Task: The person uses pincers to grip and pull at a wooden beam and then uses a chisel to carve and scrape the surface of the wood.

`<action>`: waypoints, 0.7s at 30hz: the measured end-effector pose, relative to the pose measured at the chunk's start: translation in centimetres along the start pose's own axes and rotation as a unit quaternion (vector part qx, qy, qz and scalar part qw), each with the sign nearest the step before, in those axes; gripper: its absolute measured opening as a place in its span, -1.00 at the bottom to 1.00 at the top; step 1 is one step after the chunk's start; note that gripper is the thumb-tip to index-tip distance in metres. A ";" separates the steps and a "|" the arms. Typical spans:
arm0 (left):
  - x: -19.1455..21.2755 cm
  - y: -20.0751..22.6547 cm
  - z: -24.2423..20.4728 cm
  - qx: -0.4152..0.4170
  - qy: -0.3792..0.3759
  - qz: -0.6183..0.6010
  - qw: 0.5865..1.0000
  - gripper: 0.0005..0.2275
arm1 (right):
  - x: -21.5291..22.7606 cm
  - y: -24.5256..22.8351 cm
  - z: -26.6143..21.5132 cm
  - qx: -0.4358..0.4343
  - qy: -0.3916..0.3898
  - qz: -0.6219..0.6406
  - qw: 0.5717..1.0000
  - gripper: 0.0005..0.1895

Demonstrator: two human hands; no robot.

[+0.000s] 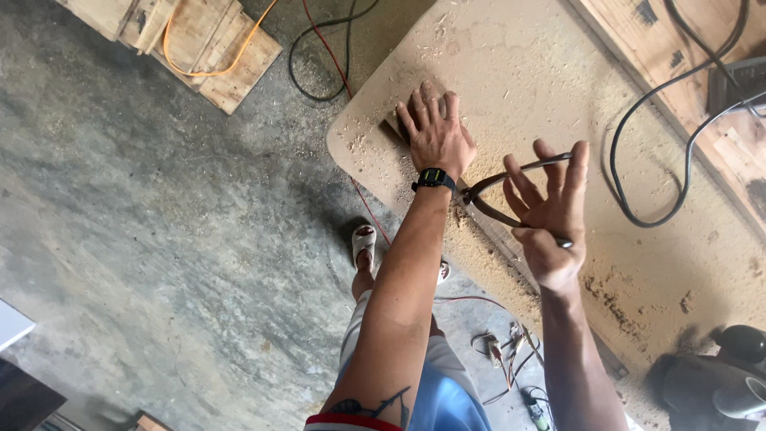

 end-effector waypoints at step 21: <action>-1.3 -0.4 1.0 -0.014 0.016 0.026 0.999 -0.49 | -1.9 -3.5 -7.2 -0.427 -0.009 -0.334 0.840 -0.13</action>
Point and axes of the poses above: each hand's wrist, its own z-axis towards the middle knuckle, its own x-axis out of the back of the hand, y = z × x, the point moved 5 cm from there along z, towards the middle knuckle, and after that the axes turned 6 degrees about z, right-handed, at the moved point
